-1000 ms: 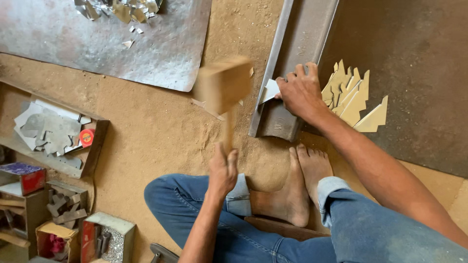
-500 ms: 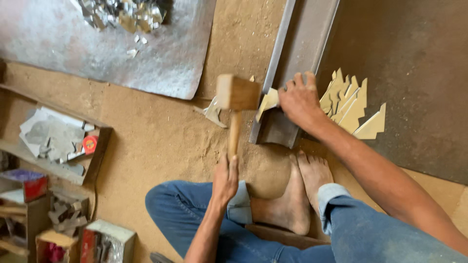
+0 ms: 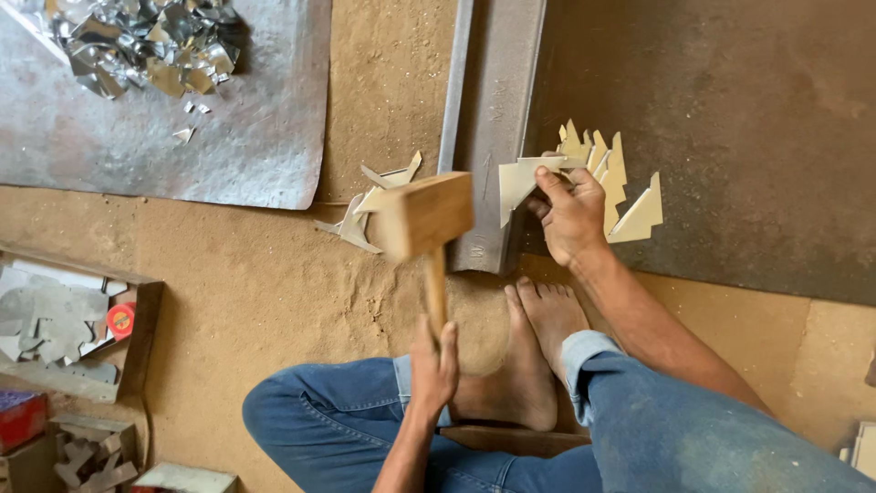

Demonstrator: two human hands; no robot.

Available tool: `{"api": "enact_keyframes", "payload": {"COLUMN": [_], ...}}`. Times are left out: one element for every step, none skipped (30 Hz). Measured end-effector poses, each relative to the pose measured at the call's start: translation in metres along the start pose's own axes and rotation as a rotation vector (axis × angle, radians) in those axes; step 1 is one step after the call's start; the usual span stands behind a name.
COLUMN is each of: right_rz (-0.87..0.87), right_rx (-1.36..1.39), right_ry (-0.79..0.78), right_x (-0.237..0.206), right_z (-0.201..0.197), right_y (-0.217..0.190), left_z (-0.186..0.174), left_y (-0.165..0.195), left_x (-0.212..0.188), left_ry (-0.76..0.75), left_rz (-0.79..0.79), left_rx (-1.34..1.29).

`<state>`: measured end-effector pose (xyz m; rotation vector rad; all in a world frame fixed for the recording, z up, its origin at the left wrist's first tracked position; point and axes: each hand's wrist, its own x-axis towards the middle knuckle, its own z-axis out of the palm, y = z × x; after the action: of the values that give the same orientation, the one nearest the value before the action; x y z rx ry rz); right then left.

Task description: The person sits on the floor of a metal workshop and shapes small pre-cut sheet-metal pieces by holding each against a steel channel and striking it with a wooden mallet to bend the edges. They work through a pile of pieces one at a time, setting formed pieces aside and picking up new ones.

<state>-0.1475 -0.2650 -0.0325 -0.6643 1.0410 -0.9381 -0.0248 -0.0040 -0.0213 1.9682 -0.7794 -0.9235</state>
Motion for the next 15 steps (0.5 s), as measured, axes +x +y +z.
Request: {"api": "enact_keyframes", "payload": {"right_rz": [0.048, 0.091, 0.067, 0.044, 0.033, 0.035, 0.033, 0.019, 0.009, 0.006, 0.004, 0.002, -0.002, -0.008, 0.0], "right_rx": [0.063, 0.126, 0.129, 0.136, 0.145, 0.159, 0.169, 0.186, 0.187, 0.182, 0.177, 0.173, 0.172, 0.171, 0.182], "right_ry": [0.047, 0.092, 0.1, 0.112, 0.132, 0.126, 0.102, 0.08, 0.075, 0.072, 0.069, 0.053, 0.041, 0.031, 0.031], "right_x": [0.001, 0.003, 0.005, 0.007, 0.008, 0.008, 0.009, 0.009, 0.009, 0.009, 0.008, 0.008, 0.008, 0.008, 0.008], "right_z": [-0.005, -0.01, -0.013, -0.015, -0.017, -0.019, -0.02, -0.021, -0.022, -0.023, -0.023, -0.023, -0.023, -0.023, -0.022], "right_y": [0.003, 0.007, 0.011, 0.016, 0.022, 0.026, 0.029, 0.031, 0.032, 0.032, 0.032, 0.03, 0.029, 0.028, 0.027], "left_z": [0.004, 0.005, 0.004, -0.001, -0.008, -0.016, -0.024, -0.03, -0.034, -0.035, -0.033, -0.029, -0.023, -0.017, -0.011], "left_y": [0.006, 0.013, 0.022, 0.032, 0.044, 0.055, 0.066, 0.076, 0.084, 0.09, 0.093, 0.095, 0.094, 0.092, 0.089], "left_x": [0.006, 0.011, 0.013, 0.013, 0.011, 0.006, 0.001, -0.005, -0.01, -0.013, -0.014, -0.013, -0.01, -0.005, 0.0], "left_ry": [-0.023, -0.045, -0.001, 0.039, 0.072, 0.113, 0.17, 0.196, 0.214, 0.253, 0.287, 0.311, 0.27, 0.226, 0.182], "left_rz": [-0.06, -0.115, -0.083, -0.049, -0.028, -0.004, 0.028, 0.214, 0.401, 0.521, 0.64, 0.765, 0.684, 0.601, 0.519], "left_rx": [0.039, 0.076, 0.013, -0.048, -0.101, -0.22, -0.345, -0.589, -0.827, -0.823, -0.818, -0.812, -0.653, -0.496, -0.341]}}
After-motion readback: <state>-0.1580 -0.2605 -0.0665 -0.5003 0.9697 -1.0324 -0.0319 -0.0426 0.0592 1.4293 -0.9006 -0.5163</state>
